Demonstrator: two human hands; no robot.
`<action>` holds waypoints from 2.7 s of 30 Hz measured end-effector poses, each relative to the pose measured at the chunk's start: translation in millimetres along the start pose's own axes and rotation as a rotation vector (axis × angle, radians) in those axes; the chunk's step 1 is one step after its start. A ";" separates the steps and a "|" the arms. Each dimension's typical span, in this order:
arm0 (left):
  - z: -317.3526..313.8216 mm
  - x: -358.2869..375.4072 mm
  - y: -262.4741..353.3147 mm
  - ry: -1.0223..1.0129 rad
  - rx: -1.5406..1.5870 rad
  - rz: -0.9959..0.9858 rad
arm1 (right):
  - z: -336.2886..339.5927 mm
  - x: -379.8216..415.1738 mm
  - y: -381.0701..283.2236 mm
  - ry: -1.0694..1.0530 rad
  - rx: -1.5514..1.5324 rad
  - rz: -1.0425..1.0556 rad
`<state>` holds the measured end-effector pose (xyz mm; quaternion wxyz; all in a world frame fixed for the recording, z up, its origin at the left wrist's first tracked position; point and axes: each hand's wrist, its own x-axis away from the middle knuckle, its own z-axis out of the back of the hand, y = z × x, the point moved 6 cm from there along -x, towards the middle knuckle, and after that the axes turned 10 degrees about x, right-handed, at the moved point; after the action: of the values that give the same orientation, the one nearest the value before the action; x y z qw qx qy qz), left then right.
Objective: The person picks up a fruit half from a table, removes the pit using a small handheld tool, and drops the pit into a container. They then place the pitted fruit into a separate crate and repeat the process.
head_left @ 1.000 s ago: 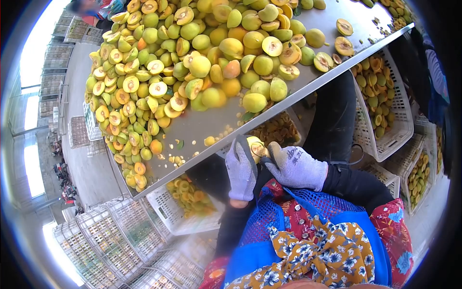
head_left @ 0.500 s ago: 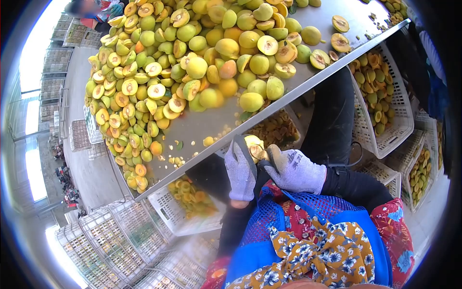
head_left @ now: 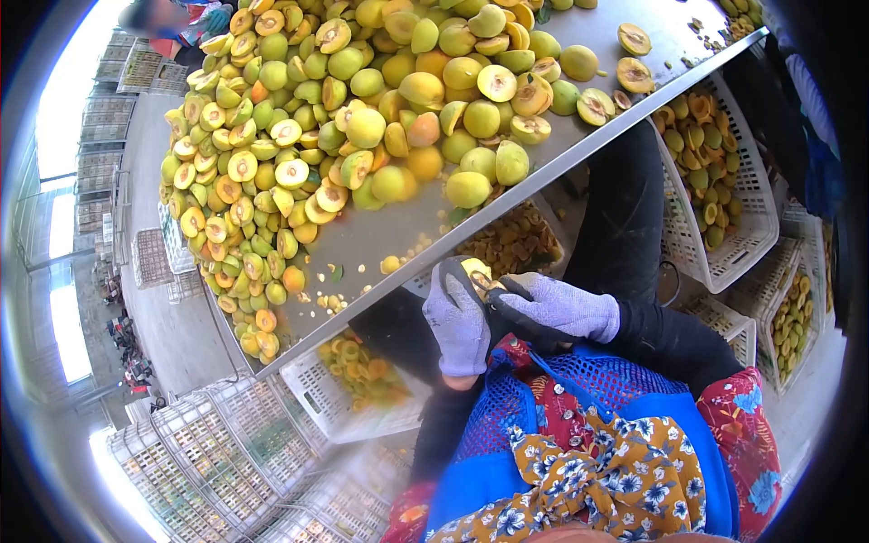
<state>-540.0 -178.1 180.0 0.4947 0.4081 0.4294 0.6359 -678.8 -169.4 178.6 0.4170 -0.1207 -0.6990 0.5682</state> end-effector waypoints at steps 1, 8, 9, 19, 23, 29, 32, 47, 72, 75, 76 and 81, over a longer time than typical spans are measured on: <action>-0.9 0.3 -1.6 -0.015 -0.027 -0.010 | 0.2 2.1 -1.4 0.030 0.094 0.009; -5.5 0.5 -8.5 -0.098 0.001 -0.015 | -17.0 -2.3 26.4 -0.043 -0.254 0.084; -5.6 1.4 -7.4 -0.096 0.039 -0.038 | -23.5 -1.5 26.0 -0.143 -0.492 0.034; -7.2 -9.6 -29.1 -0.182 0.340 -0.004 | -40.8 16.2 5.3 -0.727 -1.529 -0.096; 56.5 4.2 -41.4 -0.089 -0.570 -0.360 | -20.3 18.6 4.5 -0.374 -0.979 -0.084; 181.3 -0.7 -27.7 0.307 -1.105 0.218 | -7.5 -6.1 47.2 -0.209 -0.567 -0.191; 143.4 -52.9 -11.1 0.169 -0.974 0.011 | -14.2 -15.3 50.2 -0.222 -0.628 -0.183; 46.3 -86.8 -53.0 -0.359 0.818 0.557 | -8.7 -4.8 34.8 -0.195 -0.369 -0.139; -0.3 -3.6 -22.3 -0.031 0.460 -0.058 | -32.2 -14.2 -2.5 -0.369 -1.062 -0.030; -7.9 -1.4 -30.3 -0.125 0.773 0.134 | -51.1 -9.0 3.7 -0.918 -1.778 -0.140; -12.1 -1.5 -32.6 -0.144 0.893 0.197 | -50.7 -8.4 3.3 -0.921 -1.801 -0.120; -14.8 -1.6 -31.5 -0.093 0.764 0.242 | -49.0 -11.2 8.3 -0.827 -1.754 -0.066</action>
<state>-544.9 -177.4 145.5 0.2477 0.6387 0.5608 0.4650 -639.1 -140.0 166.5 -0.0842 -0.1600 -0.9688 -0.1696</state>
